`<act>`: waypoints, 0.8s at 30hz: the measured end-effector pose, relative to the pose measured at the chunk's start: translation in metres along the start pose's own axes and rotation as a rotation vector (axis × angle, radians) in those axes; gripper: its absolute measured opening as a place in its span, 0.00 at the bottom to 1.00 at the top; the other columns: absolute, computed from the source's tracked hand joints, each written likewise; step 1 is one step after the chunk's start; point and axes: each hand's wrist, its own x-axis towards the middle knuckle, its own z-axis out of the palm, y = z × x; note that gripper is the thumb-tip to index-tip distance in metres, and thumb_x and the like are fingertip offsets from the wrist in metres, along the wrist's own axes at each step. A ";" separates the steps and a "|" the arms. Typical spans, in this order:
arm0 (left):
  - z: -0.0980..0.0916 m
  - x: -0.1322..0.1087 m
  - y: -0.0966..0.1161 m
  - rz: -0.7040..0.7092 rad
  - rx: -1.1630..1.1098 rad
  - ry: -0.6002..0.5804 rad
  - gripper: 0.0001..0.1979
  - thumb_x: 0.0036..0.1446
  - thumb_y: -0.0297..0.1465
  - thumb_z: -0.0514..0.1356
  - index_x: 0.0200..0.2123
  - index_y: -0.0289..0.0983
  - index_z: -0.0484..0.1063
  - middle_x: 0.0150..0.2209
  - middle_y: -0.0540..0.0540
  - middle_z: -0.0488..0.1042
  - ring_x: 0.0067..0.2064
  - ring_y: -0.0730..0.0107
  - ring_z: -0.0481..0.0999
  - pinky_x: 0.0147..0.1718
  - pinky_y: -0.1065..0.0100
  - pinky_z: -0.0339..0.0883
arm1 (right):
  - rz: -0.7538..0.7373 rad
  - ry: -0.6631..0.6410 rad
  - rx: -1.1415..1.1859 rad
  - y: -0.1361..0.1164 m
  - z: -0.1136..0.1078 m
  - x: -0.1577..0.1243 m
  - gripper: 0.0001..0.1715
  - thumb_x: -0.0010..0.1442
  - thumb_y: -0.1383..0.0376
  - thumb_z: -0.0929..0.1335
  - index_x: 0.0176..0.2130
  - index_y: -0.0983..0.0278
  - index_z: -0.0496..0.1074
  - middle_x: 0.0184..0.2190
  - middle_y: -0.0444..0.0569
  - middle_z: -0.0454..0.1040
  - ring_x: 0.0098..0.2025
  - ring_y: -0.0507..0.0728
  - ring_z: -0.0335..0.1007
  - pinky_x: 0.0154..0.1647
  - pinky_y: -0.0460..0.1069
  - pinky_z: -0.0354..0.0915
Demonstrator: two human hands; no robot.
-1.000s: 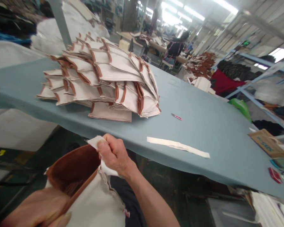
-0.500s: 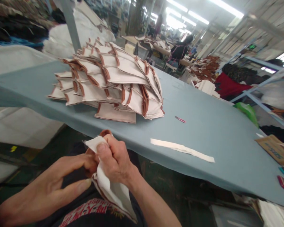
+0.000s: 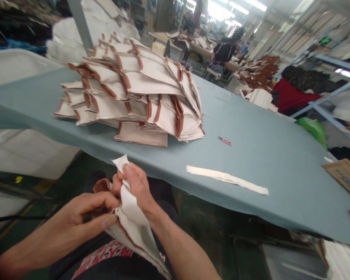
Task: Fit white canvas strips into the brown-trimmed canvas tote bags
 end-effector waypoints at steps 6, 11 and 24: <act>0.002 0.001 -0.001 -0.022 0.013 0.019 0.11 0.63 0.36 0.61 0.33 0.39 0.81 0.29 0.52 0.78 0.31 0.69 0.73 0.31 0.74 0.68 | 0.008 0.037 0.049 0.001 0.002 -0.001 0.31 0.62 0.39 0.74 0.31 0.58 0.60 0.14 0.31 0.54 0.16 0.47 0.42 0.18 0.45 0.45; 0.005 0.001 0.002 -0.005 0.100 0.085 0.12 0.62 0.36 0.56 0.27 0.39 0.72 0.26 0.54 0.70 0.29 0.70 0.68 0.28 0.72 0.62 | -0.039 0.063 0.014 -0.006 0.005 -0.004 0.32 0.61 0.39 0.74 0.30 0.58 0.61 0.15 0.31 0.55 0.16 0.47 0.42 0.18 0.46 0.42; 0.010 -0.004 -0.001 0.177 0.393 0.249 0.17 0.65 0.30 0.54 0.22 0.41 0.60 0.21 0.57 0.61 0.23 0.74 0.62 0.23 0.71 0.54 | -0.125 0.061 -0.324 -0.017 0.009 -0.016 0.31 0.73 0.41 0.65 0.29 0.60 0.65 0.21 0.39 0.61 0.21 0.50 0.51 0.23 0.48 0.51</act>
